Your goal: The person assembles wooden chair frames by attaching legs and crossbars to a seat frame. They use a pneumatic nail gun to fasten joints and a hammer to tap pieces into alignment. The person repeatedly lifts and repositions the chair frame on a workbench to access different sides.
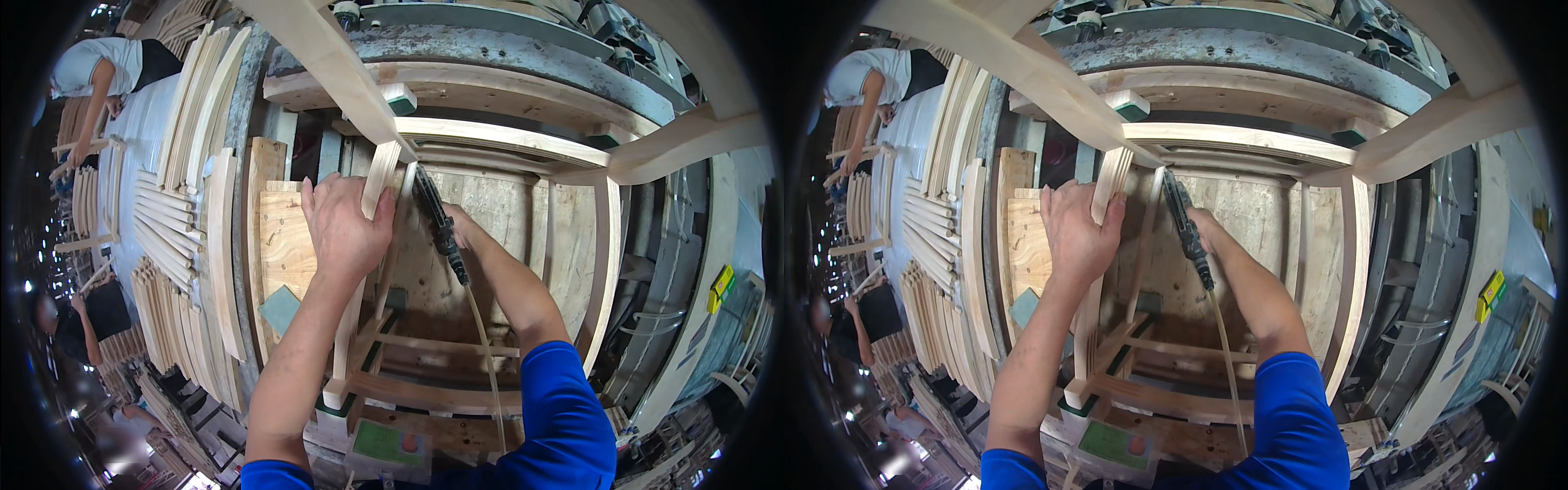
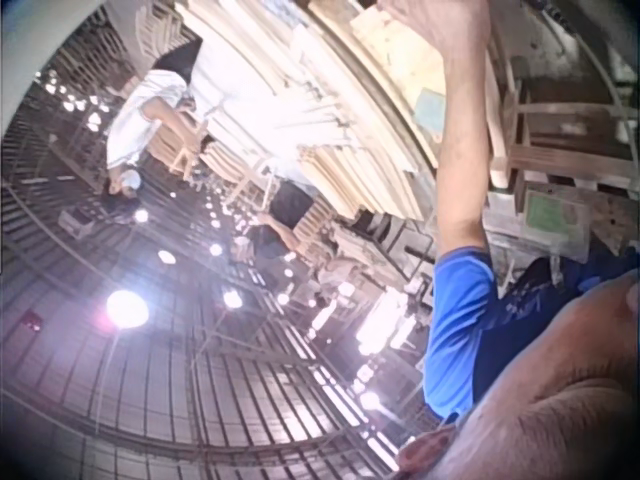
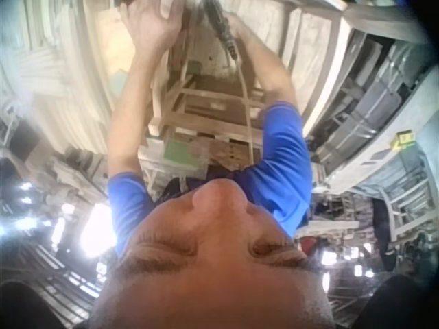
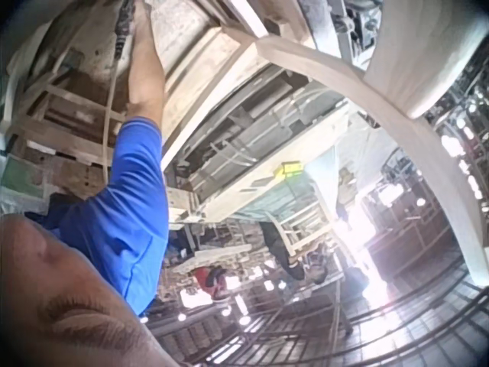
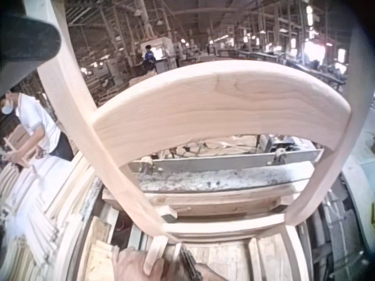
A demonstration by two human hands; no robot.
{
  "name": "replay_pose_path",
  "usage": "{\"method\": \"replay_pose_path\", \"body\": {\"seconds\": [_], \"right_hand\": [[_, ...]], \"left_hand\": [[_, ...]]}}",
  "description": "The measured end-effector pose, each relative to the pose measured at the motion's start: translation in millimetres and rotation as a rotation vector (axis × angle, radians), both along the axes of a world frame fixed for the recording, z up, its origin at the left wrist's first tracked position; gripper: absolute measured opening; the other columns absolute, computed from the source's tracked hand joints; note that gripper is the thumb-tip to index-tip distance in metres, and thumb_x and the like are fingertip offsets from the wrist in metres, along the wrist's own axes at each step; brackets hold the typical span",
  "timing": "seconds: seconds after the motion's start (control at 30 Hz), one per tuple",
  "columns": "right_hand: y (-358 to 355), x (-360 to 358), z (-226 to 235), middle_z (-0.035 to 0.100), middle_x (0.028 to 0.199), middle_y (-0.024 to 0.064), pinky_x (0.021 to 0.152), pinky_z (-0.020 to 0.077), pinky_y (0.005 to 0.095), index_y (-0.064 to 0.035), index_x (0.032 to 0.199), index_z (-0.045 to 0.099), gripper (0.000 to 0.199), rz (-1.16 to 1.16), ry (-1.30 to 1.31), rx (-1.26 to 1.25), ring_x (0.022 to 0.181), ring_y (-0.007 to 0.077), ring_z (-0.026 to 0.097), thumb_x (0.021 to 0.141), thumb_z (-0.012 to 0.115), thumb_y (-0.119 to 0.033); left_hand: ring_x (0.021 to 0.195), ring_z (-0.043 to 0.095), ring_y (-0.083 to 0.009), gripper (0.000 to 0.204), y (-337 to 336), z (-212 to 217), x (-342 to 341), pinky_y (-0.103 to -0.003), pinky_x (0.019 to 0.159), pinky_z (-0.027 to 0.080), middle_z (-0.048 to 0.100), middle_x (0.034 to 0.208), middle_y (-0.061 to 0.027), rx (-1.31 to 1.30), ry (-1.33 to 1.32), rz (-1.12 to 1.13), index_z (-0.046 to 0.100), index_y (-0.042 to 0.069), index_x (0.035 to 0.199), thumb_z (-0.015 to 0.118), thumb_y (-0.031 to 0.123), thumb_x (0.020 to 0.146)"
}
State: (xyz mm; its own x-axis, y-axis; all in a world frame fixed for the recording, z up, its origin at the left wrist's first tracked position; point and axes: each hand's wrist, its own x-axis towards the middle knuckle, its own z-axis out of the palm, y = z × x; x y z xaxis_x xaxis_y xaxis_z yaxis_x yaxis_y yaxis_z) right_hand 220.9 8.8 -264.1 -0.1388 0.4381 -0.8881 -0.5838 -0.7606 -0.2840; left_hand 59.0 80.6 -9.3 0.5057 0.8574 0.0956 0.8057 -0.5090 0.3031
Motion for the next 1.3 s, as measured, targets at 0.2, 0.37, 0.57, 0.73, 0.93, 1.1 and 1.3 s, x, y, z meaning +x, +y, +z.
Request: {"method": "replay_pose_path", "body": {"seconds": [0.2, 0.37, 0.57, 0.73, 0.93, 1.1, 1.3], "right_hand": [[-7.7, -21.3, -1.0, 0.058, 0.062, 0.0057, 0.039, 0.0433, 0.0370, -0.0093, 0.079, 0.064, 0.025, -0.130, 0.118, 0.044, 0.046, 0.0199, 0.056, 0.097, 0.062, -0.027], [-49.6, -18.3, 5.8, 0.060, 0.067, 0.0085, 0.048, 0.0509, 0.0373, -0.0120, 0.086, 0.062, 0.031, -0.330, 0.352, 0.080, 0.053, 0.0220, 0.059, 0.099, 0.060, -0.040], [-103.9, 37.5, 8.6, 0.065, 0.077, 0.0126, 0.062, 0.0579, 0.0434, -0.0078, 0.093, 0.063, 0.053, -0.782, 0.398, -0.055, 0.062, 0.0291, 0.064, 0.085, 0.080, -0.058], [-116.8, 76.3, 6.6, 0.065, 0.077, 0.0122, 0.061, 0.0577, 0.0413, -0.0083, 0.097, 0.062, 0.058, -0.889, 0.349, 0.050, 0.064, 0.0284, 0.066, 0.080, 0.084, -0.060], [-114.4, 77.9, 9.3, 0.065, 0.079, 0.0135, 0.062, 0.0571, 0.0422, -0.0065, 0.102, 0.063, 0.060, -0.918, 0.394, 0.124, 0.065, 0.0288, 0.065, 0.083, 0.080, -0.061], [-107.3, 77.1, 19.2, 0.065, 0.082, 0.0159, 0.064, 0.0563, 0.0432, -0.0065, 0.106, 0.065, 0.058, -0.926, 0.447, 0.057, 0.067, 0.0305, 0.064, 0.086, 0.078, -0.059], [-110.7, 81.8, 5.7, 0.065, 0.080, 0.0140, 0.063, 0.0571, 0.0453, -0.0077, 0.101, 0.063, 0.053, -0.964, 0.430, 0.023, 0.066, 0.0306, 0.064, 0.086, 0.079, -0.056]], "left_hand": [[0.122, 0.056, -0.0390, 0.030, -4.0, -2.1, -5.7, -0.059, 0.121, 0.024, 0.070, 0.109, -0.0143, 0.005, 0.027, 0.018, 0.073, 0.006, 0.104, 0.069, 0.033, 0.094], [0.121, 0.057, -0.0396, 0.033, -5.9, -0.1, -5.8, -0.058, 0.120, 0.025, 0.069, 0.108, -0.0163, -0.001, 0.059, 0.019, 0.073, 0.005, 0.103, 0.066, 0.037, 0.095], [0.122, 0.057, -0.0395, 0.037, -5.9, 1.3, -5.9, -0.058, 0.120, 0.026, 0.069, 0.107, -0.0182, 0.015, 0.083, 0.018, 0.073, 0.003, 0.103, 0.064, 0.038, 0.097], [0.123, 0.057, -0.0396, 0.037, -5.3, 2.0, -4.1, -0.058, 0.121, 0.025, 0.069, 0.109, -0.0195, 0.005, 0.048, 0.012, 0.073, 0.002, 0.103, 0.065, 0.038, 0.097], [0.122, 0.057, -0.0395, 0.036, -5.6, 0.8, -5.7, -0.057, 0.121, 0.026, 0.069, 0.109, -0.0204, 0.006, 0.081, 0.012, 0.073, 0.003, 0.104, 0.065, 0.037, 0.097], [0.122, 0.057, -0.0384, 0.035, -6.0, -2.4, -7.0, -0.057, 0.121, 0.025, 0.070, 0.107, -0.0181, 0.017, 0.072, 0.020, 0.073, 0.002, 0.102, 0.066, 0.036, 0.095], [0.120, 0.058, -0.0400, 0.035, -4.9, -3.0, -7.1, -0.058, 0.119, 0.027, 0.069, 0.107, -0.0189, 0.045, 0.070, 0.009, 0.072, 0.003, 0.103, 0.066, 0.037, 0.096]]}}
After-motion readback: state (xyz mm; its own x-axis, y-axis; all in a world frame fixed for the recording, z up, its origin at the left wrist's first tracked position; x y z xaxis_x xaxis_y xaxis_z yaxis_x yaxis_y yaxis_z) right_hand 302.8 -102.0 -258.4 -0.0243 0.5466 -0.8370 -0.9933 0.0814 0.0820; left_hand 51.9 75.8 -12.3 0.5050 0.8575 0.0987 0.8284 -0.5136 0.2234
